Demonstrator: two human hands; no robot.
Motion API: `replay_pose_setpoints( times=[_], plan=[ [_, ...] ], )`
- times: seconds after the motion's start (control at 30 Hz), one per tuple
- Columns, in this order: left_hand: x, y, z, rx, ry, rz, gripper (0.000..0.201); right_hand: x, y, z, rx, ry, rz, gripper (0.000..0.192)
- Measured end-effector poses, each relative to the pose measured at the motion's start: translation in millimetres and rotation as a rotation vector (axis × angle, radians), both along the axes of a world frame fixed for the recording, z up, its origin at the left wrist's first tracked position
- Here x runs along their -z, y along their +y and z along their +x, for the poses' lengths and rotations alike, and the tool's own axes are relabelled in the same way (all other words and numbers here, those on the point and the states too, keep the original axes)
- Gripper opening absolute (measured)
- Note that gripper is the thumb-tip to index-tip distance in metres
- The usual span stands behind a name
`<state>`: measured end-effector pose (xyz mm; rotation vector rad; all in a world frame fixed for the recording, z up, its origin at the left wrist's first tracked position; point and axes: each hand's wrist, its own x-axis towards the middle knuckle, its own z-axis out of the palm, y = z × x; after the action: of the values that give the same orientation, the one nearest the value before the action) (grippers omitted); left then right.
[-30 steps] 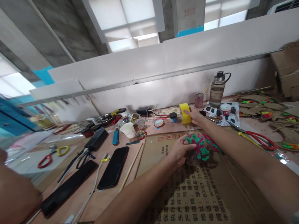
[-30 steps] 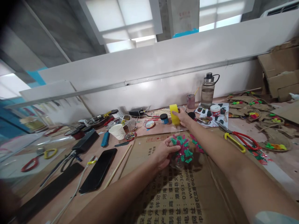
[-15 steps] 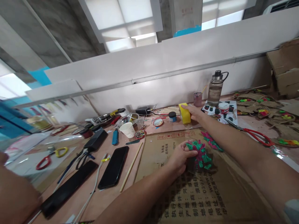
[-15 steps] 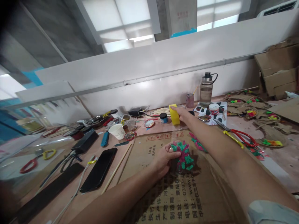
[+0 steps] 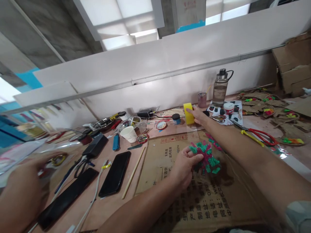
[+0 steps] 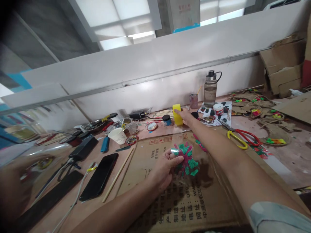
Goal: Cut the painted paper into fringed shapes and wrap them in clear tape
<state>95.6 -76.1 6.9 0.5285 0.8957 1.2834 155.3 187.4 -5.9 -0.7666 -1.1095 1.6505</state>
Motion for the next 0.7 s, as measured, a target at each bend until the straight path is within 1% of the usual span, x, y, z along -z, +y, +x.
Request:
replay_pose_setpoints(
  times=[0.27,0.4,0.5,0.57,0.7],
  plan=[
    [17.9,6.9,-4.0,0.049,0.015,-0.047,0.056,-5.7,-0.6,0.4,0.034,-0.054,-0.034,0.026],
    [18.8,12.5,-4.8,0.025,-0.018,-0.047,0.058,-11.1,0.2,2.1,0.043,-0.08,-0.045,0.018],
    [17.7,16.2,-5.3,0.033,-0.04,-0.054,0.052,-12.8,-0.1,5.7,0.057,-0.108,-0.04,0.015],
    [18.5,18.4,-5.4,0.036,-0.046,-0.051,0.049,-11.4,-1.2,8.6,0.07,-0.136,-0.023,0.016],
    [23.0,20.7,-5.7,0.024,-0.025,-0.035,0.052,-2.5,-5.1,15.6,0.106,-0.215,0.033,0.028]
  ],
)
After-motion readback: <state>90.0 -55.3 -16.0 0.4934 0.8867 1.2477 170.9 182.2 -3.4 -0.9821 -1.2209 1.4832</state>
